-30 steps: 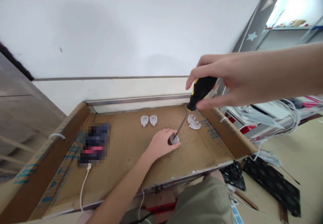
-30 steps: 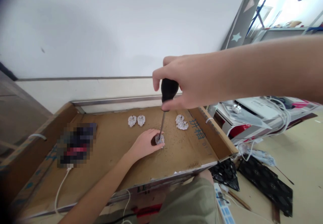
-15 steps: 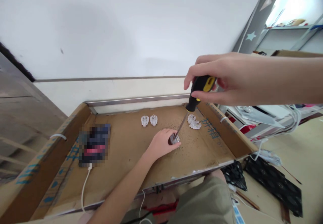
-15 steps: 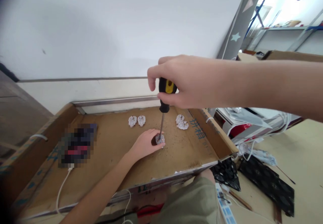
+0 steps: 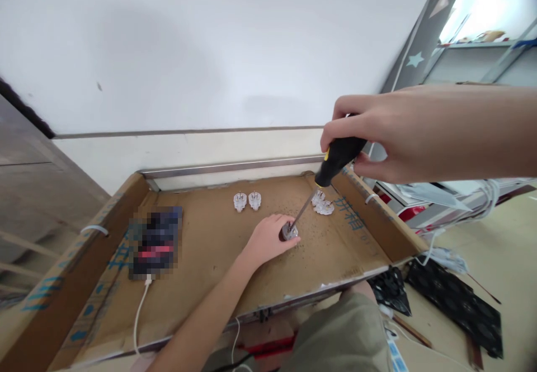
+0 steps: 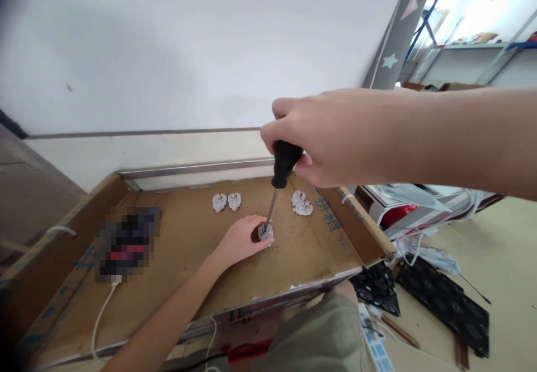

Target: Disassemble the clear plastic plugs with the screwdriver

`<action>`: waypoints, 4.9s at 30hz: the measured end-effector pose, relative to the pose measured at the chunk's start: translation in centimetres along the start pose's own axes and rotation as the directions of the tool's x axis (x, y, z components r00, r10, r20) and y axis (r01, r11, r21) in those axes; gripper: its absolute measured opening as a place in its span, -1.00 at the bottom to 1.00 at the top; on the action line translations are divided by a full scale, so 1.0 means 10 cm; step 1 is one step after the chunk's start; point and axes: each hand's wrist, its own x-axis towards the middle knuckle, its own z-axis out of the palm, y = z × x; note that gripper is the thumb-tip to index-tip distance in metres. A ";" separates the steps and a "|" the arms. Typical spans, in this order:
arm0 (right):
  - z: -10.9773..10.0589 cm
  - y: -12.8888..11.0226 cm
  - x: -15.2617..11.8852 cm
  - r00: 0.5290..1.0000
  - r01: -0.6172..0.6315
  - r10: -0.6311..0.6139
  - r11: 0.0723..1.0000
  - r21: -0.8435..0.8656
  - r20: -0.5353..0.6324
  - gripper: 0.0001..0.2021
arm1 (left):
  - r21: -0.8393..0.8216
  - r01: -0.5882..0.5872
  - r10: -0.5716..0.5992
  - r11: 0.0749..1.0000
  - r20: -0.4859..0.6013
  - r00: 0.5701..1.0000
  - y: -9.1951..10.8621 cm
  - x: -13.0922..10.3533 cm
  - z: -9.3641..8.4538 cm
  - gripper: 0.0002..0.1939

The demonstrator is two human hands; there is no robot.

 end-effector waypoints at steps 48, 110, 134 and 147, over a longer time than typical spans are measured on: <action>0.06 -0.03 -0.13 0.981 0.037 -0.046 0.998 -0.050 -0.189 -0.76 | 0.021 -0.014 0.014 1.000 -0.007 1.000 0.00 0.01 0.01 -0.64; 0.03 -0.13 -0.17 0.955 0.108 -0.137 0.986 -0.124 -0.261 -0.73 | -0.005 -0.008 0.008 1.000 -0.008 1.000 0.00 0.01 -0.01 -0.66; 0.05 -0.12 -0.17 0.951 0.131 -0.167 0.980 -0.148 -0.261 -0.72 | -0.001 -0.014 0.014 1.000 0.000 1.000 0.01 0.02 -0.03 -0.66; 0.05 -0.11 -0.19 0.956 0.106 -0.130 0.989 -0.105 -0.263 -0.74 | 0.005 -0.018 0.018 1.000 -0.009 1.000 -0.02 0.02 -0.01 -0.66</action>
